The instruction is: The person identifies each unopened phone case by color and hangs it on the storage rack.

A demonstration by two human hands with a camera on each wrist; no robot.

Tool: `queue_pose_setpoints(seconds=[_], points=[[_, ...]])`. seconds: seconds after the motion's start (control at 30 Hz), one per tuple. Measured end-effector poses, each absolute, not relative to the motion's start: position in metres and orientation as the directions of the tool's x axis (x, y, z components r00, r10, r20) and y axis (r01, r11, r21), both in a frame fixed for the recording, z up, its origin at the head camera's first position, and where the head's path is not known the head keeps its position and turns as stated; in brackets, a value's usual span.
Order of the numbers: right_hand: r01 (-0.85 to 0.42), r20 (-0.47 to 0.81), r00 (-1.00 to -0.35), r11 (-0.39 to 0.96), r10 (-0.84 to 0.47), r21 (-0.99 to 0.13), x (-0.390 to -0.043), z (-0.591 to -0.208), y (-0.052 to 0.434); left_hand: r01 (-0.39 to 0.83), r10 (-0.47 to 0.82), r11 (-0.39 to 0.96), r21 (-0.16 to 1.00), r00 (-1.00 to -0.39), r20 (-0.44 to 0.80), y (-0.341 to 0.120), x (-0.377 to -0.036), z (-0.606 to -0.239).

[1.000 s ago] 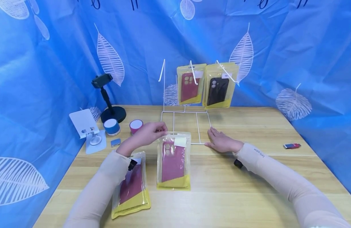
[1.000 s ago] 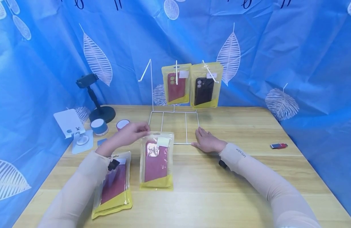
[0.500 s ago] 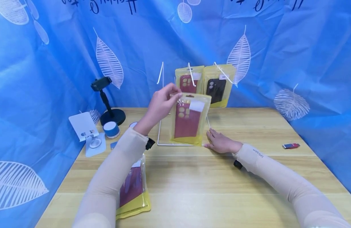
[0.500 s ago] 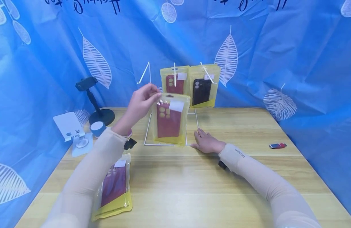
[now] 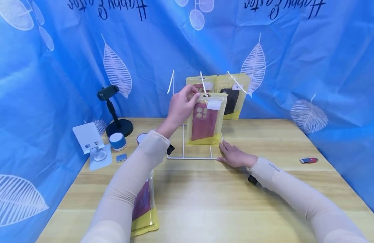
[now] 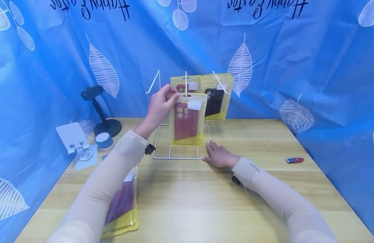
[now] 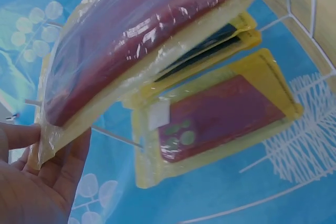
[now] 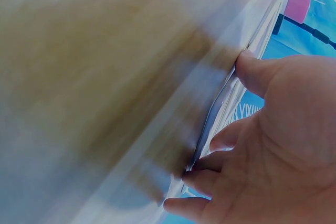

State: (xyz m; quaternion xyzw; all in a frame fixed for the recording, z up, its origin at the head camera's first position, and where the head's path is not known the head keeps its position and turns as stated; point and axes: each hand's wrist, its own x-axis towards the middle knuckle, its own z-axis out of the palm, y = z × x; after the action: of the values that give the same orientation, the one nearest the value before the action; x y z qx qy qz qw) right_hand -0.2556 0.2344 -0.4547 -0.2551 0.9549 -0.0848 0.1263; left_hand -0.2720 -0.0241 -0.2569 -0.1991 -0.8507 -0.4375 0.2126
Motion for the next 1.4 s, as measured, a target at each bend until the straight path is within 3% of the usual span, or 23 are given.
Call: queue_pose_setpoints(seconds=[0.53, 0.97, 1.17, 1.4], points=[[-0.428, -0.231, -0.846, 0.87, -0.481, -0.245, -0.252, -0.451, 0.232, 0.427, 0.05, 0.71, 0.56, -0.824, 0.565, -0.009, -0.328, -0.264], [-0.43, -0.231, -0.846, 0.87, -0.481, -0.241, -0.255, -0.454, 0.232, 0.359, -0.029, 0.696, 0.622, -0.851, 0.524, -0.004, -0.363, -0.266], [-0.438, -0.243, -0.836, 0.865, -0.492, -0.244, -0.256, -0.452, 0.231, 0.392, -0.002, 0.73, 0.56, -0.818, 0.575, -0.012, -0.358, -0.274], [-0.439, -0.243, -0.836, 0.866, -0.491, -0.239, -0.255, -0.448, 0.233, 0.492, 0.123, 0.759, 0.427, -0.752, 0.648, -0.038, -0.327, -0.294]])
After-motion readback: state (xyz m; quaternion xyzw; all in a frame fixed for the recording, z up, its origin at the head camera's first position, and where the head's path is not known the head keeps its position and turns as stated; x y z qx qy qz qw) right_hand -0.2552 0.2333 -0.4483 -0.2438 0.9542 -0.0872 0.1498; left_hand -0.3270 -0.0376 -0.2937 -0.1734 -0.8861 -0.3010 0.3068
